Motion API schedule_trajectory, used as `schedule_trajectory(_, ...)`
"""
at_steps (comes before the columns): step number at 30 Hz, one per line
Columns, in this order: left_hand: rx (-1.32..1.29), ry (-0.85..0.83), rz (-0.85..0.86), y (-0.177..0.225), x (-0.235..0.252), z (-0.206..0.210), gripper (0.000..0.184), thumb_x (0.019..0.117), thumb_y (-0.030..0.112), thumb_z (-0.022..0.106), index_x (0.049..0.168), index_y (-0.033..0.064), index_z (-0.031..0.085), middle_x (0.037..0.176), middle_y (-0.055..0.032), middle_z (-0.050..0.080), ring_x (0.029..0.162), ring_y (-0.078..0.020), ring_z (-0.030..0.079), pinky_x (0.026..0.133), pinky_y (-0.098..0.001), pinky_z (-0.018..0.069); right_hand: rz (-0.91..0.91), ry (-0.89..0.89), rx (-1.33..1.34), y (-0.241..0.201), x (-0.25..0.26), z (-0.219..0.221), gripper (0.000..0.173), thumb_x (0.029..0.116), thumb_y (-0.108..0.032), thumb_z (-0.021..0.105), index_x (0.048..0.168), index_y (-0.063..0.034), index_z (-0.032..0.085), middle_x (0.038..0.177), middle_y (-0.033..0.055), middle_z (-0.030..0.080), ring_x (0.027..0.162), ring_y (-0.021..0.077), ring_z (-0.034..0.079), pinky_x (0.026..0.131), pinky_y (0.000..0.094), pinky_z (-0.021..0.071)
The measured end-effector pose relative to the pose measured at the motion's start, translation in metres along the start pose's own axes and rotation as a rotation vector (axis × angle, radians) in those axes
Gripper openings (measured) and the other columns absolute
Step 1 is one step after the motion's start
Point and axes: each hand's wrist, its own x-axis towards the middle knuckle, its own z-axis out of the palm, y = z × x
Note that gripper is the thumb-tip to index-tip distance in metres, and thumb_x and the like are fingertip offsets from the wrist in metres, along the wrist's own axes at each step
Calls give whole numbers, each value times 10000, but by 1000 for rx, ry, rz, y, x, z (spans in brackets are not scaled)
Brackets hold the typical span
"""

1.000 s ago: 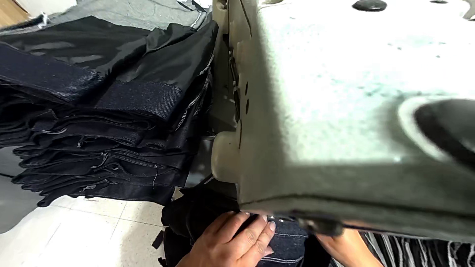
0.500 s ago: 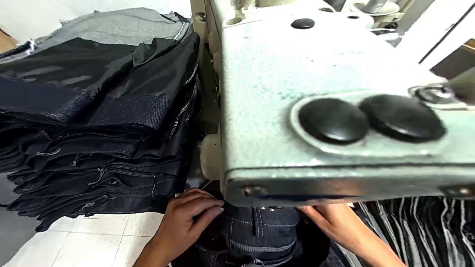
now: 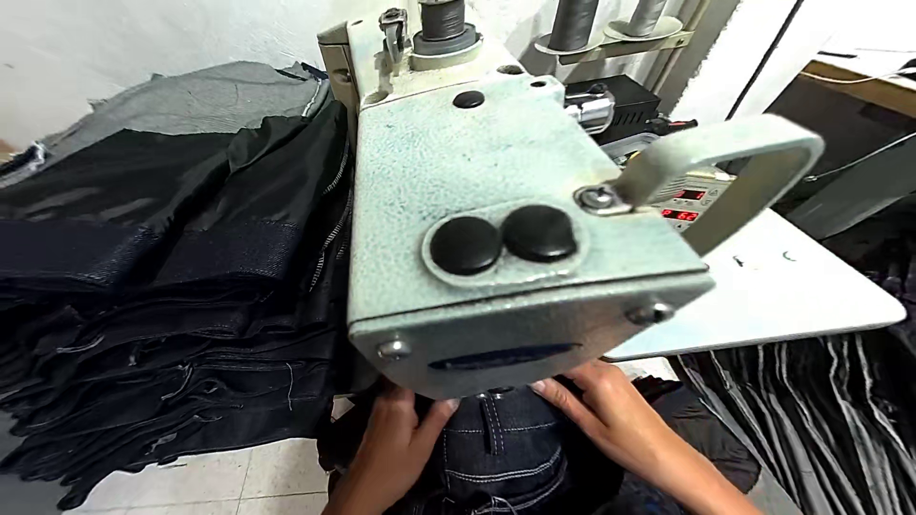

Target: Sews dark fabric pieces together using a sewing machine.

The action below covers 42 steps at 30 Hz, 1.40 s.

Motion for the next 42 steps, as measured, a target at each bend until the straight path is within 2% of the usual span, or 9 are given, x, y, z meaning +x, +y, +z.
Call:
schedule_trajectory(2,-134,-86,-63,2,-3,7,530,1031,395,542,1252,-80,627,1160,-136,720,1132,-91,665,1025,-308,521,14,8,40,-8,-2,9,434,1052,-459,489,987,-100,723,899,52,725,909,166,689,865,407,521)
schedule_trajectory(5,-254,-38,-67,2,-1,12,436,1025,264,548,1231,-117,603,1138,-120,721,1106,-28,658,1010,-237,517,20,109,51,-9,1,20,451,1044,-482,493,898,-111,703,817,33,696,830,154,655,826,392,478)
schedule_trajectory(10,-117,-39,-252,17,26,4,236,940,21,610,1115,-121,681,1098,-223,702,1097,-182,649,1011,-320,482,54,178,45,0,31,24,277,967,-266,612,833,-43,707,764,73,671,769,193,658,763,431,495)
schedule_trajectory(14,61,-194,-413,31,44,-4,216,958,-13,594,1108,-137,688,1147,-268,695,1167,-284,631,1071,-368,437,65,148,80,-3,42,15,235,938,-224,624,899,-26,746,862,77,720,873,164,686,879,414,510)
schedule_trajectory(22,36,24,70,4,25,1,165,886,51,650,952,-79,728,931,-202,739,950,-258,727,909,-400,558,172,7,144,2,49,13,382,1002,-373,563,915,-32,713,857,78,699,862,148,660,822,397,517)
schedule_trajectory(26,95,-113,-25,15,33,-9,227,974,56,554,992,-84,731,994,-243,732,1033,-352,698,969,-484,513,253,-61,146,-4,52,9,337,993,-327,596,926,-16,705,880,99,687,896,180,639,869,419,493)
schedule_trajectory(29,153,-69,37,12,28,-13,181,906,58,624,966,-75,731,953,-224,737,974,-328,722,927,-462,548,261,-109,125,-5,55,8,370,997,-366,601,964,-13,705,917,124,692,918,213,648,872,447,493)
schedule_trajectory(36,232,-78,92,12,27,-19,193,917,75,630,983,-73,735,985,-239,736,997,-367,723,905,-511,560,55,86,0,8,36,-4,273,968,-228,601,917,3,736,864,138,712,847,235,692,795,420,533)
schedule_trajectory(42,238,-13,81,4,13,-11,220,957,39,563,1021,-82,736,1087,-263,722,1099,-392,693,998,-513,522,368,-100,213,56,2,-16,379,982,-410,582,1066,-55,685,897,-5,679,824,8,628,770,250,525)
